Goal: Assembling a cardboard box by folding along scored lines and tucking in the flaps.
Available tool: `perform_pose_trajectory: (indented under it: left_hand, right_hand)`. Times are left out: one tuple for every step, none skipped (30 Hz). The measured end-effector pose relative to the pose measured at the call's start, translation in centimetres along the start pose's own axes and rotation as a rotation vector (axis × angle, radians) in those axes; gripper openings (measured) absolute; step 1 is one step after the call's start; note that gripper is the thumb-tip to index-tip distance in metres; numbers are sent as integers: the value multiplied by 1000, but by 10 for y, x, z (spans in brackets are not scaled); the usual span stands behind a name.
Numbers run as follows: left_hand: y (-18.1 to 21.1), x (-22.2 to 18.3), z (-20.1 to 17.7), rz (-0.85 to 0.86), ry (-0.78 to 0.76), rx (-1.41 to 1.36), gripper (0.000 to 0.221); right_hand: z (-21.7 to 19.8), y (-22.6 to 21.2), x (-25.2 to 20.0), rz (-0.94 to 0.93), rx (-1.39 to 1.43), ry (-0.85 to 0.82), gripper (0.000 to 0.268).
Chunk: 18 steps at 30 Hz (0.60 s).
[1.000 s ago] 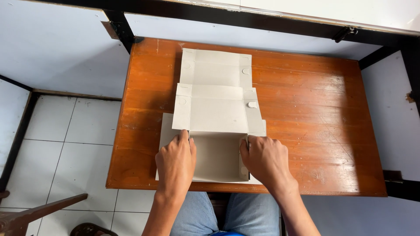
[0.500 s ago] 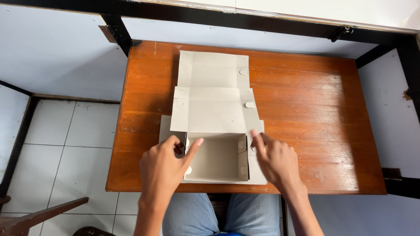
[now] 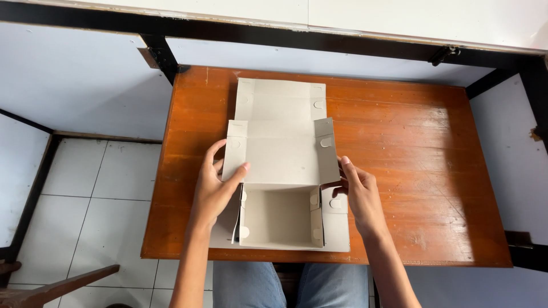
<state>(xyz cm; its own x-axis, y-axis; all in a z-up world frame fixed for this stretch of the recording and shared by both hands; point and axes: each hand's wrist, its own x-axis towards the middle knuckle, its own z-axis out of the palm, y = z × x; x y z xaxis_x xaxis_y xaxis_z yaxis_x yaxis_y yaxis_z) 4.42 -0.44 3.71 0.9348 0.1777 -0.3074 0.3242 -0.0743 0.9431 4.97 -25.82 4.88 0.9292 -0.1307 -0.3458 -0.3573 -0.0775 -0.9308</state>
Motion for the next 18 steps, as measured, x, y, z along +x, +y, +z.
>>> perform_pose_trajectory:
  left_hand:
    - [3,-3,5,-7,-5,-10,85]
    - [4,-4,6,-7,-9,-9,85]
    - [5,-5,7,25,2,-44,85]
    - [7,-5,7,58,13,-79,84]
    - [9,-5,7,62,11,-79,84]
    - [10,-6,7,69,-1,-72,84]
    - [11,-7,7,73,-13,-65,84]
    - [11,-8,8,74,-15,-64,84]
    - [11,-8,8,71,-5,-57,83]
    - [11,-9,9,68,5,-50,83]
    - [9,-8,9,67,3,-48,83]
    - [8,-8,8,61,16,-37,85]
    - [7,-7,8,57,30,-26,86]
    - [7,-6,8,59,29,-25,86]
    - [8,-6,8,55,15,14,88]
    - [8,-6,7,51,0,53,90]
    - [12,-8,6,52,0,54,90]
    - [17,-11,6,107,37,163,95]
  right_hand:
    - [3,-7,-6,18,42,-3,50]
    - [1,1,-1,19,43,1,50]
    - [-1,10,6,21,107,-15,46]
    - [-2,18,12,22,171,-30,43]
    - [-1,23,16,18,172,-29,43]
    - [0,28,20,23,200,-47,43]
    - [1,34,24,31,228,-64,44]
    - [-6,66,40,30,229,-63,44]
    - [-13,97,57,32,308,-101,43]
    - [-21,129,75,34,386,-141,44]
    - [-20,136,77,35,387,-138,44]
    - [-20,142,78,42,412,-145,46]
    - [-20,149,82,46,438,-155,48]
    - [-9,116,66,45,439,-153,48]
    - [2,83,49,37,391,-152,46]
    - [13,51,31,29,343,-150,45]
    - [7,77,45,29,345,-150,45]
    - [2,104,59,21,316,-150,44]
